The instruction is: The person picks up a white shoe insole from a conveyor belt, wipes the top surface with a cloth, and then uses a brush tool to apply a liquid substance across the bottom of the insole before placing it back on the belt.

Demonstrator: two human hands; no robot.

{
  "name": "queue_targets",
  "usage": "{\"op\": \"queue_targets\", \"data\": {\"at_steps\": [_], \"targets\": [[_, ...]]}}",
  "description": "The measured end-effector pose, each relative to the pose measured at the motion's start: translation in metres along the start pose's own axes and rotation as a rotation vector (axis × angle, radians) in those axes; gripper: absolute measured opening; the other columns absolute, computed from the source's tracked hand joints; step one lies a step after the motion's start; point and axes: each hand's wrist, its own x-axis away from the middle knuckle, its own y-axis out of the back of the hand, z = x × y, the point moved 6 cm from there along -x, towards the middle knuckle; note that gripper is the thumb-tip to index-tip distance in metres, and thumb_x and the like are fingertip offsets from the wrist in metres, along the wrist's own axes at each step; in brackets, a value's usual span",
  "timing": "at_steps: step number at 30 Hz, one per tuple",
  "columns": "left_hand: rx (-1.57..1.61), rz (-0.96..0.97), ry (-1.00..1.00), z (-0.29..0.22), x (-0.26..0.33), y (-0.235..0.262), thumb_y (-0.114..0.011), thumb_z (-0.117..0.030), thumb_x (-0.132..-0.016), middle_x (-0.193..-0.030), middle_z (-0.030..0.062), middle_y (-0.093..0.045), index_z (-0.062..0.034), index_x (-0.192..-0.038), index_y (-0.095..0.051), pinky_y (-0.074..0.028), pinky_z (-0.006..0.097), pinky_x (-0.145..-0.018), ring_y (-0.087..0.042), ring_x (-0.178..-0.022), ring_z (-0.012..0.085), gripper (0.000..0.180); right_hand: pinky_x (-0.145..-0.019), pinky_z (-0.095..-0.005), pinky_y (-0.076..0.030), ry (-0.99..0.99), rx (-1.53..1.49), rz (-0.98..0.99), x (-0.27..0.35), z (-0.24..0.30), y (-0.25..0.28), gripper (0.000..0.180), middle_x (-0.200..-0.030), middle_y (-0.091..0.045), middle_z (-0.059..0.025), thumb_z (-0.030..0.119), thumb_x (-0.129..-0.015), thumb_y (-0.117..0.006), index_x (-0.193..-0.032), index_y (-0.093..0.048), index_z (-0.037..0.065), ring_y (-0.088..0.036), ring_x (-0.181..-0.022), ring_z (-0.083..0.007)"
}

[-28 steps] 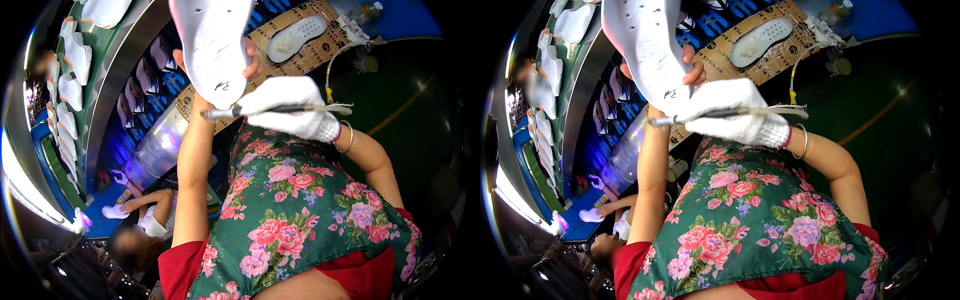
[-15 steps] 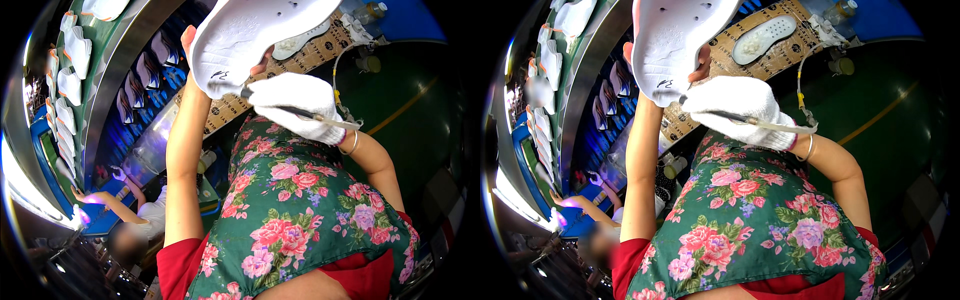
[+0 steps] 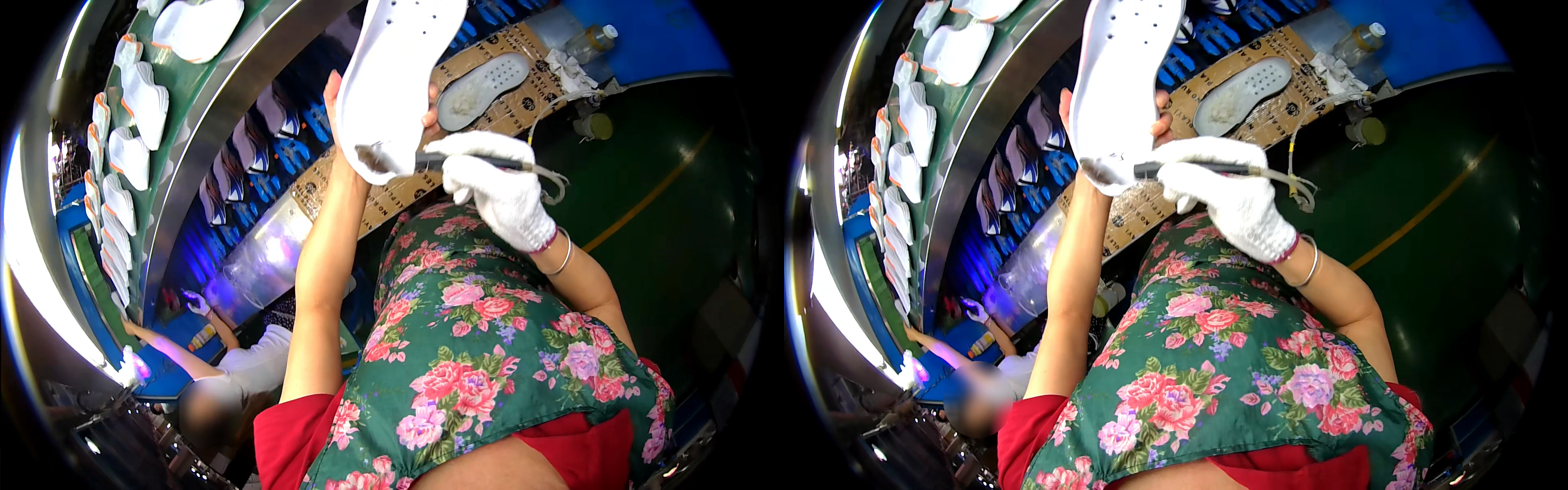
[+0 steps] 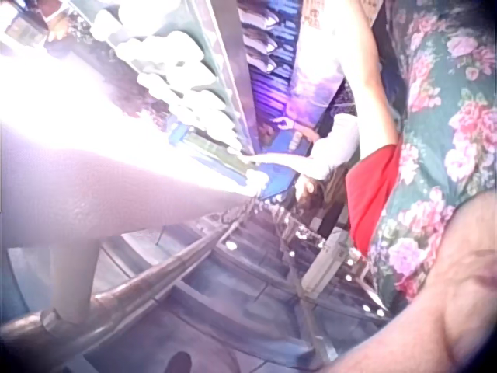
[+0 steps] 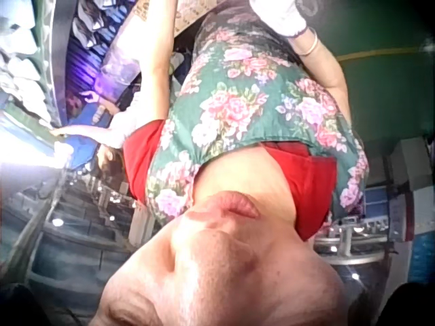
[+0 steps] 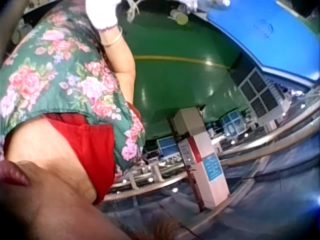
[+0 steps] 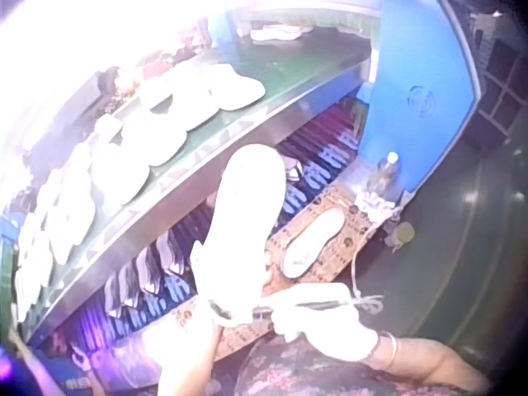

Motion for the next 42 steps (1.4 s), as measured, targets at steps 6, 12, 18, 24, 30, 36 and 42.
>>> {"op": "queue_targets", "data": {"at_steps": [6, 12, 18, 24, 30, 36, 42], "targets": [[0.061, -0.287, -0.078, 0.025, 0.011, 0.023, -0.044, -0.07, -0.085, -0.125, 0.0275, -0.056, -0.0049, -0.146, -0.038, -0.052, 0.061, -0.075, -0.063, -0.098, 0.0463, 0.089, -0.073, -0.0301, -0.056, 0.814, 1.005, -0.043, -0.024, 0.077, 0.011, 0.019, -0.095, -0.072, -0.0133, -0.002, -0.083, -0.071, -0.101, -0.07, -0.003, -0.07, -0.083, -0.0206], [-0.04, -0.423, -0.042, 0.042, 0.029, 0.045, -0.047, -0.074, -0.082, -0.124, 0.028, -0.056, -0.004, -0.147, -0.036, -0.052, 0.058, -0.085, -0.062, -0.099, 0.0464, 0.096, -0.072, -0.0309, -0.056, 0.859, 1.054, -0.051, -0.026, 0.084, 0.014, 0.017, -0.094, -0.072, -0.0128, 0.0, -0.082, -0.071, -0.099, -0.071, -0.003, -0.07, -0.082, -0.0234], [-0.139, 0.11, 0.035, 0.022, -0.014, -0.036, -0.083, -0.049, -0.062, -0.134, 0.0331, -0.042, -0.007, -0.15, -0.024, -0.058, 0.06, -0.071, -0.06, -0.099, 0.0544, 0.114, -0.052, -0.024, -0.048, 0.362, -0.045, -0.382, 0.029, 0.081, 0.087, 0.019, -0.092, -0.07, -0.0183, -0.008, -0.083, -0.061, -0.099, -0.069, -0.005, -0.062, -0.064, -0.0157], [0.176, 0.079, 0.033, -0.026, -0.259, -0.139, -0.06, -0.06, -0.084, -0.147, 0.0257, -0.033, -0.0121, -0.152, -0.023, -0.04, 0.067, -0.103, -0.041, -0.126, 0.0502, 0.091, -0.052, -0.0217, -0.05, 0.319, 0.008, -0.875, 0.1, 0.073, 0.15, 0.019, -0.08, -0.07, -0.0112, -0.003, -0.083, -0.061, -0.099, -0.07, -0.005, -0.063, -0.061, -0.0121], [-0.835, -0.056, -0.281, 0.017, -0.419, -0.121, -0.062, -0.033, -0.094, -0.143, 0.0167, -0.042, -0.0121, -0.152, -0.028, -0.052, 0.04, -0.093, -0.057, -0.115, 0.0293, 0.07, -0.054, -0.0219, -0.05, 0.238, -0.021, -0.838, 0.083, 0.054, 0.158, 0.016, -0.077, -0.069, -0.0103, -0.001, -0.083, -0.066, -0.097, -0.071, -0.005, -0.064, -0.063, -0.0133], [-1.631, 0.183, -0.323, -0.005, -0.284, -0.129, -0.069, -0.01, -0.085, -0.128, 0.0098, -0.058, -0.01, -0.126, -0.064, -0.051, 0.028, -0.079, -0.061, -0.094, 0.0136, 0.042, -0.056, -0.0221, -0.051, 0.104, -0.165, -0.694, 0.047, 0.025, 0.163, 0.016, -0.083, -0.07, -0.0107, -0.003, -0.085, -0.065, -0.099, -0.071, -0.004, -0.064, -0.065, -0.0137], [-2.549, -0.624, -0.949, -0.167, -0.181, -0.124, -0.074, -0.021, -0.078, -0.111, 0.0164, -0.064, -0.0078, -0.118, -0.067, -0.052, 0.042, -0.083, -0.065, -0.094, 0.0337, 0.043, -0.053, -0.0217, -0.048, 0.068, -0.285, -0.566, 0.006, -0.003, 0.146, 0.013, -0.079, -0.068, -0.0075, -0.002, -0.087, -0.067, -0.1, -0.07, -0.003, -0.062, -0.062, -0.013]]}}
